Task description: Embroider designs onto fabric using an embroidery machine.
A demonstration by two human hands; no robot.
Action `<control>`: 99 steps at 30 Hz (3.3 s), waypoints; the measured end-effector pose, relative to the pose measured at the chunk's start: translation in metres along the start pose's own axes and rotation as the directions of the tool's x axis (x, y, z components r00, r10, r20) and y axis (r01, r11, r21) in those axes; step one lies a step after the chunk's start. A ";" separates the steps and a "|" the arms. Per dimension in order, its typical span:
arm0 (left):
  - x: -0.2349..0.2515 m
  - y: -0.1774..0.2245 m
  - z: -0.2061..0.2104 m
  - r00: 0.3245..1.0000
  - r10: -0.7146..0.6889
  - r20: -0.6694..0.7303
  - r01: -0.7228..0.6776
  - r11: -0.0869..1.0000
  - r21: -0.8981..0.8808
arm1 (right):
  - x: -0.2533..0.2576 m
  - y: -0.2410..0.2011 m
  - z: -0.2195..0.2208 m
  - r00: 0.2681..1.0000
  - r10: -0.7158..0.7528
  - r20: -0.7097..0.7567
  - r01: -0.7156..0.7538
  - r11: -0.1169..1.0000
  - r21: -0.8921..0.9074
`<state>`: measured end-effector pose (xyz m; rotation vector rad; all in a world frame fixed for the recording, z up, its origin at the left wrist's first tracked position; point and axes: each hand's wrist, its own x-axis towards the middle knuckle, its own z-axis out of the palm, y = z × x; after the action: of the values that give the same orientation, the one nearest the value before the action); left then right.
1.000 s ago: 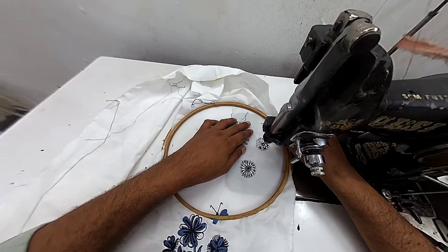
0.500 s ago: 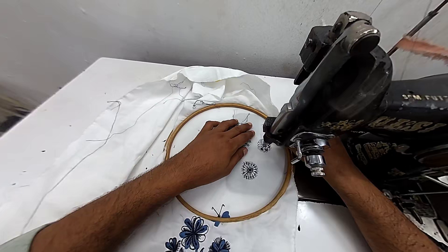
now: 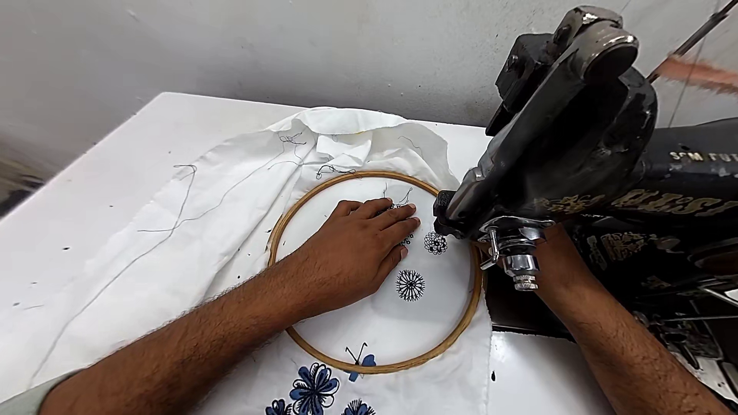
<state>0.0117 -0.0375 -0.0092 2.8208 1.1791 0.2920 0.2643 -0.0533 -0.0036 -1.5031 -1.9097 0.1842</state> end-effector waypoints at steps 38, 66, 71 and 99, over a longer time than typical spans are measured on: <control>0.001 0.002 0.003 1.000 0.003 -0.009 -0.003 1.000 0.001 | 0.002 -0.003 -0.004 0.999 0.021 0.033 -0.019 0.999 -0.047; 0.001 0.001 0.001 1.000 0.002 -0.014 -0.002 1.000 -0.015 | 0.000 -0.008 -0.005 0.999 0.051 0.018 -0.051 0.998 -0.022; 0.001 0.003 0.000 1.000 0.008 0.007 -0.008 1.000 -0.008 | 0.001 -0.008 -0.007 0.998 0.056 0.032 -0.055 0.998 -0.017; -0.001 0.002 -0.002 1.000 0.006 0.017 -0.006 1.000 -0.002 | 0.002 -0.005 -0.003 1.000 0.019 0.014 -0.019 1.000 -0.022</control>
<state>0.0118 -0.0393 -0.0072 2.8206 1.1664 0.2690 0.2621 -0.0539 0.0015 -1.5385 -1.9153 0.1837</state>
